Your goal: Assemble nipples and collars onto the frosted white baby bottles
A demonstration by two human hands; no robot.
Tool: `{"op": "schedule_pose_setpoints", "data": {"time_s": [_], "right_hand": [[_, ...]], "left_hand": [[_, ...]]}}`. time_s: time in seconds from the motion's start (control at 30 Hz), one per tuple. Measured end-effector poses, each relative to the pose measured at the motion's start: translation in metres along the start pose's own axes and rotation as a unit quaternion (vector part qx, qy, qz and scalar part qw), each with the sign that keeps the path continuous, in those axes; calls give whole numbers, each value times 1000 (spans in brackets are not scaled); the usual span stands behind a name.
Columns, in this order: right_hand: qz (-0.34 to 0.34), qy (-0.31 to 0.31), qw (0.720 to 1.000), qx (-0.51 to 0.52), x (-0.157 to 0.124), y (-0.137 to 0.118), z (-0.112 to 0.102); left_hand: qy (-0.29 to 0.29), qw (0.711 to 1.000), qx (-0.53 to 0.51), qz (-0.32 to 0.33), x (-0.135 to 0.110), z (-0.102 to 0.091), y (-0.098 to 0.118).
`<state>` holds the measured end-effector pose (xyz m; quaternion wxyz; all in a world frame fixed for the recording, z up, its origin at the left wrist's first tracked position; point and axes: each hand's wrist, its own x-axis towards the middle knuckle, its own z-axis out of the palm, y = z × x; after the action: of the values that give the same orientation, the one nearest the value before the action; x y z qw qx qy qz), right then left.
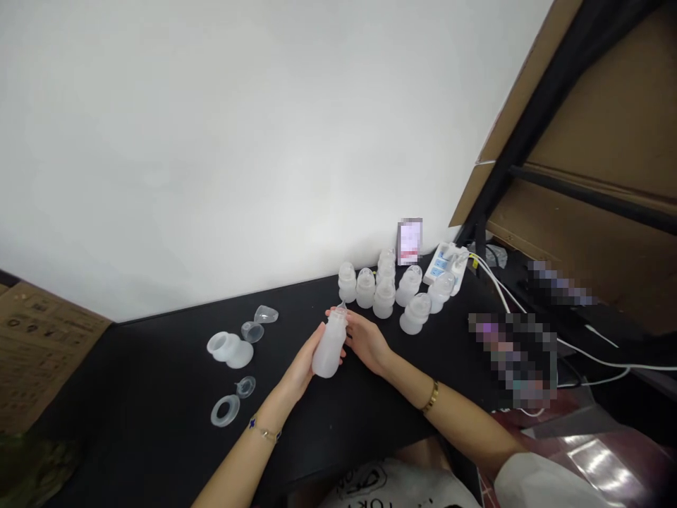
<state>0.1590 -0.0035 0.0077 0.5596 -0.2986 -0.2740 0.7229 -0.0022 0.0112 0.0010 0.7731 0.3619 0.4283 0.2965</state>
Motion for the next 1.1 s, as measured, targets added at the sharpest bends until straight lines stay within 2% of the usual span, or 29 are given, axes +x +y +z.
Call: {"op": "schedule_pose_setpoints", "data": {"time_s": [0.57, 0.87, 1.1], "right_hand": [[-15, -3, 1000, -18, -2, -1, 2], [-1, 23, 1000, -14, 1, -3, -2], [-23, 33, 998, -55, 1, -10, 1]], "left_hand": [[-17, 1000, -5, 15, 5, -1, -4], [-12, 1000, 4, 22, -4, 6, 2], [-30, 999, 18, 16, -2, 3, -2]]}}
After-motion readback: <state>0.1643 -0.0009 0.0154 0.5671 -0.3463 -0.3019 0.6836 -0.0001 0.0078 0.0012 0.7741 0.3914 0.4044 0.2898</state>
